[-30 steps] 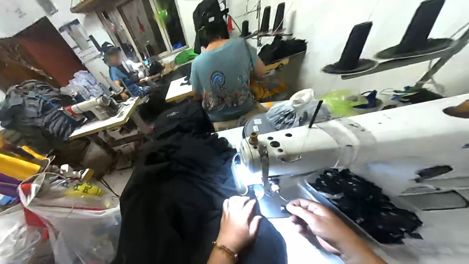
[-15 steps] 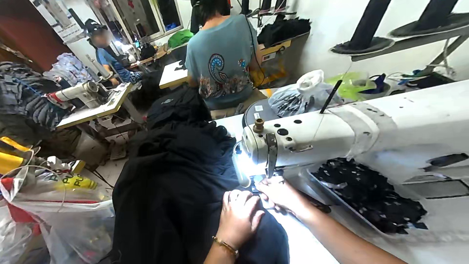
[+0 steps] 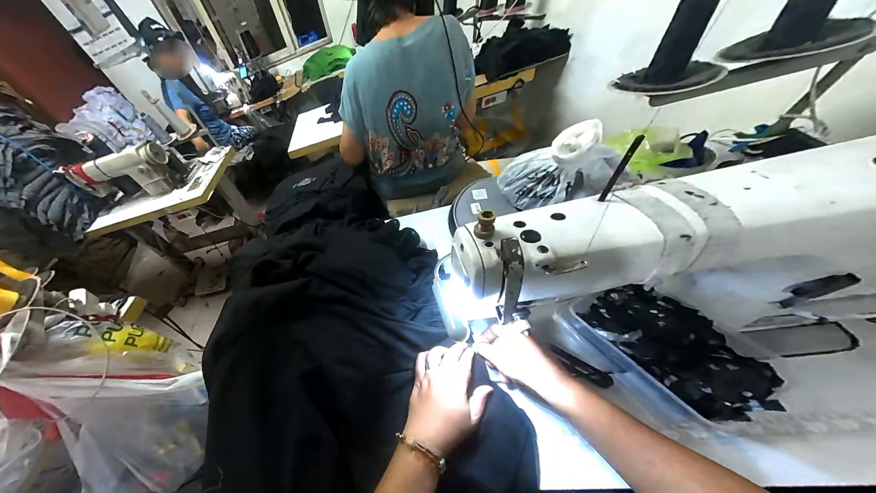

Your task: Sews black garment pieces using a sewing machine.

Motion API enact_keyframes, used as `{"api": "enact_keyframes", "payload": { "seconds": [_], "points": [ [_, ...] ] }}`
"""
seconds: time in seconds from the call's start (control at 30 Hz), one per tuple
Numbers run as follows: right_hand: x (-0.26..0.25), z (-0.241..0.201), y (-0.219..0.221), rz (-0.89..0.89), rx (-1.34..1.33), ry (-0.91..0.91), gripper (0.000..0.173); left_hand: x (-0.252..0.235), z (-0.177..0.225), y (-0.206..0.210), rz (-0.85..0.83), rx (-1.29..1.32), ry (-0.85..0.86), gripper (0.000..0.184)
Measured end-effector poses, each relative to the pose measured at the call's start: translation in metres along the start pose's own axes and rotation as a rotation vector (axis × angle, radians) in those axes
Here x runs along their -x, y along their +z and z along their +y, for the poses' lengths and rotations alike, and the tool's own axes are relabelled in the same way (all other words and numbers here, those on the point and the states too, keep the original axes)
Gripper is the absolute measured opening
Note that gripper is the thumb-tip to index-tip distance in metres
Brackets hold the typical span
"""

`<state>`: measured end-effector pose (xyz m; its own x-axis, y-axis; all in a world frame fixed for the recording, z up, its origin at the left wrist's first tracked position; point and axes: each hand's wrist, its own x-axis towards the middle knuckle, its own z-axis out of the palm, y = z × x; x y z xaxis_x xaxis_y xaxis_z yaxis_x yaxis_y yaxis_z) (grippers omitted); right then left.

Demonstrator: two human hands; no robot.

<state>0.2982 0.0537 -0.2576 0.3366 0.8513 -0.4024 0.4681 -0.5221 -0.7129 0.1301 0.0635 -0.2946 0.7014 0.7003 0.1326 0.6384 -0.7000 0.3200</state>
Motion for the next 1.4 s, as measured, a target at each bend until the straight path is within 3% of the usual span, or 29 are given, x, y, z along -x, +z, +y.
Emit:
{"api": "enact_keyframes", "payload": {
  "seconds": [0.2,0.33,0.53,0.8,0.93,1.17,1.4],
  "points": [
    [0.024,0.023,0.017,0.37,0.272,-0.465,0.021,0.001,-0.001,-0.004,-0.025,-0.001,-0.006,0.054],
    [0.023,0.045,0.025,0.503,0.434,-0.632,0.023,0.0,0.002,-0.002,-0.034,-0.019,-0.003,0.055],
    [0.026,0.046,0.027,0.483,0.587,-0.636,0.023,0.003,0.001,-0.001,0.05,0.009,-0.003,0.054],
    [0.029,0.041,0.021,0.431,0.504,-0.602,0.023,0.004,0.001,-0.002,0.027,0.041,-0.053,0.059],
    [0.027,0.041,0.019,0.418,0.44,-0.6,0.023,-0.008,0.002,-0.008,0.099,0.09,-0.115,0.04],
    [0.027,0.044,0.024,0.447,0.432,-0.575,0.022,-0.046,0.022,-0.032,-0.053,0.114,-0.47,0.031],
    [0.03,0.043,0.025,0.454,0.441,-0.548,0.023,-0.056,0.033,-0.035,-0.204,0.057,-0.602,0.027]
  ]
}}
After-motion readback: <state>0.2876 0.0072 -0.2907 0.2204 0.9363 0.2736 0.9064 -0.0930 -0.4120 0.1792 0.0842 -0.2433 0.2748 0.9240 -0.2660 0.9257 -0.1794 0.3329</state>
